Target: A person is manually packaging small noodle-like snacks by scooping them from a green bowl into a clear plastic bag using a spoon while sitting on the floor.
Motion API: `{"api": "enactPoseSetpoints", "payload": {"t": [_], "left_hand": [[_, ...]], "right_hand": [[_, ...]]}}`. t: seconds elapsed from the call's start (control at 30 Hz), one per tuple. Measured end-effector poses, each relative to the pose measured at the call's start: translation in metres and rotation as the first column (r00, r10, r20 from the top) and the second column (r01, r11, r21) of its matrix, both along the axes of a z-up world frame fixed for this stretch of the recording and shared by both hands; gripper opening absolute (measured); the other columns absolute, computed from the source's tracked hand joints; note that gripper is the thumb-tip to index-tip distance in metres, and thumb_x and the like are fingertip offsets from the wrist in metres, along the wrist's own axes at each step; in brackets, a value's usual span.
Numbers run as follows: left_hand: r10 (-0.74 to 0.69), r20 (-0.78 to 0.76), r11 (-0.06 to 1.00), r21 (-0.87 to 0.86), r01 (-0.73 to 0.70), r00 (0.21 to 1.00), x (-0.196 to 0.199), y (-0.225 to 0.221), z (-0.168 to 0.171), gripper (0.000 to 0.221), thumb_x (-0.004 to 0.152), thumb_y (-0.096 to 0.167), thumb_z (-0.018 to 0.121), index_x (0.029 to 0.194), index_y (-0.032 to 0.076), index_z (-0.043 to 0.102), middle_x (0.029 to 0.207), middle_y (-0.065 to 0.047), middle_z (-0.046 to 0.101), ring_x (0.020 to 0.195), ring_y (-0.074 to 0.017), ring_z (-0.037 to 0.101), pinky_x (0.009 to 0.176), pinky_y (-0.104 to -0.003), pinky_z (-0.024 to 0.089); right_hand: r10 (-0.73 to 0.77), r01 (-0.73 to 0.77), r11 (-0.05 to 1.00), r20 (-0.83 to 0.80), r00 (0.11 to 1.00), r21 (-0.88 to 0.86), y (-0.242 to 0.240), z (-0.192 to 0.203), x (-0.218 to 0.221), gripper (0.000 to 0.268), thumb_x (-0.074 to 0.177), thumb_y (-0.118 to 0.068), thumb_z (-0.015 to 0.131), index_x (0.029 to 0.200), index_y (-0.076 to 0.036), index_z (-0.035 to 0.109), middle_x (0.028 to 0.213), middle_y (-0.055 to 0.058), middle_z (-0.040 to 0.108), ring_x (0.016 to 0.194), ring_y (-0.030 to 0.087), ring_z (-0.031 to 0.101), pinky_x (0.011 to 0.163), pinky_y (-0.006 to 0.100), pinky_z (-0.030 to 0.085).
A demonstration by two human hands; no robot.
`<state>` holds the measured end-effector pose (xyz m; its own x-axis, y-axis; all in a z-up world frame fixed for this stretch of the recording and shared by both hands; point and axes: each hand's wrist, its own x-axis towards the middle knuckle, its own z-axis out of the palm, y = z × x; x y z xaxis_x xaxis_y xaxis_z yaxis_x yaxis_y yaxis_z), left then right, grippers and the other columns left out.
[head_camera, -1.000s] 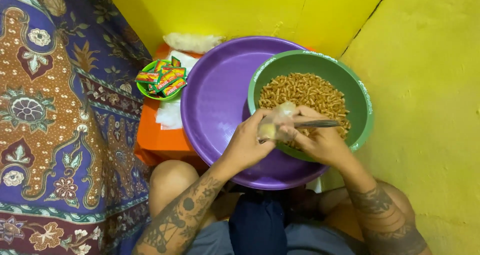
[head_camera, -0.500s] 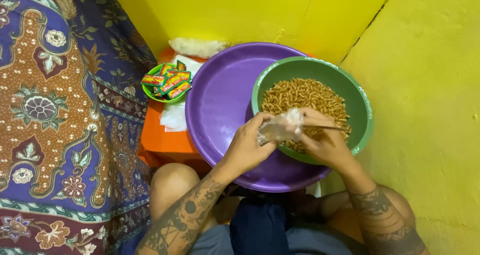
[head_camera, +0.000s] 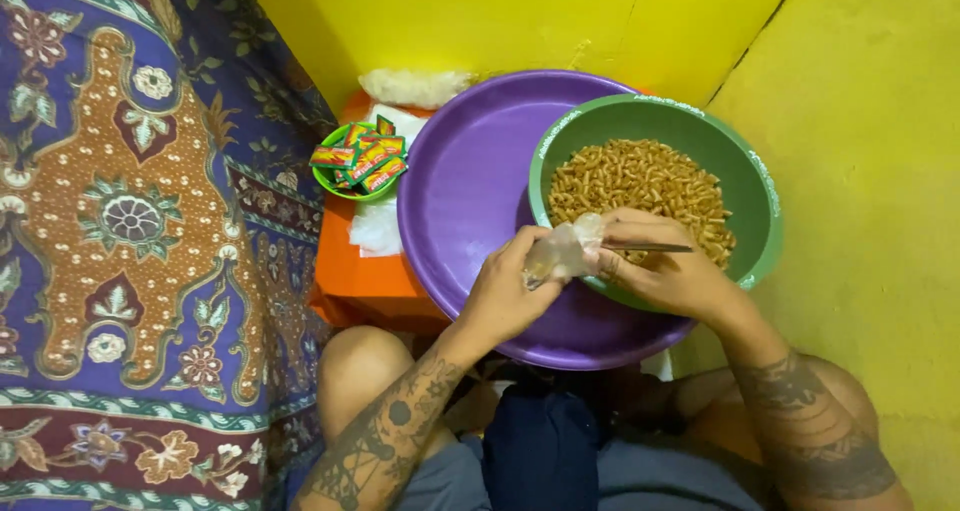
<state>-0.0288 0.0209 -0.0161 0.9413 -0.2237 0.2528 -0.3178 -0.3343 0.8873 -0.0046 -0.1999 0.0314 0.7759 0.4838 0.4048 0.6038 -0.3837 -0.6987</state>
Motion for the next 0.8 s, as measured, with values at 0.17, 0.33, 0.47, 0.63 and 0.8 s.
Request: {"api": "enactPoseSetpoints", "payload": {"t": [0.17,0.33,0.47,0.63,0.8], "left_hand": [[0.024,-0.04,0.999,0.021,-0.024,0.999,-0.001,0.015,0.0,0.048,0.075,0.01,0.074,0.12,0.012,0.061,0.103,-0.027,0.07,0.103,-0.052,0.068,0.087,-0.055,0.055],[0.035,-0.045,0.999,0.022,-0.034,0.998,-0.016,0.017,0.011,0.053,0.074,0.011,0.076,0.124,0.01,0.06,0.107,-0.03,0.069,0.106,-0.0539,0.066,0.09,-0.058,0.053],[0.06,0.043,0.996,0.057,-0.063,0.997,-0.034,0.019,0.022,0.053,0.075,0.012,0.076,0.125,0.01,0.058,0.109,-0.03,0.069,0.107,-0.0533,0.065,0.091,-0.058,0.053],[0.075,0.034,0.995,0.059,-0.077,0.997,-0.05,0.015,0.031,0.054,0.076,0.016,0.077,0.126,0.011,0.056,0.114,-0.028,0.068,0.11,-0.0526,0.065,0.094,-0.058,0.052],[0.07,0.054,0.994,0.077,-0.074,0.996,-0.056,0.003,0.049,0.054,0.077,0.019,0.078,0.126,0.011,0.055,0.114,-0.028,0.068,0.111,-0.0527,0.065,0.094,-0.059,0.052]], "right_hand": [[-0.021,0.02,1.0,-0.019,1.0,-0.019,0.016,0.012,-0.015,0.01,0.092,-0.009,0.073,0.1,-0.006,0.078,0.096,0.017,0.076,0.091,0.039,0.075,0.081,0.051,0.057],[-0.038,0.038,0.999,-0.022,0.999,-0.003,0.018,0.007,-0.025,0.008,0.091,-0.009,0.075,0.096,-0.004,0.078,0.093,0.017,0.076,0.089,0.038,0.075,0.08,0.05,0.057],[-0.032,0.031,0.999,0.047,0.998,0.016,0.018,0.007,-0.037,0.006,0.093,-0.008,0.075,0.096,-0.004,0.076,0.098,0.016,0.075,0.093,0.037,0.074,0.084,0.047,0.055],[-0.021,0.018,0.999,0.076,0.997,0.044,0.015,0.014,-0.049,0.004,0.095,-0.007,0.074,0.094,-0.003,0.076,0.097,0.015,0.074,0.092,0.036,0.073,0.085,0.045,0.055],[-0.021,0.012,0.986,0.054,0.998,0.163,-0.001,0.0,-0.042,0.005,0.097,-0.004,0.073,0.096,0.001,0.073,0.101,0.019,0.071,0.097,0.031,0.07,0.09,0.046,0.054]]}}
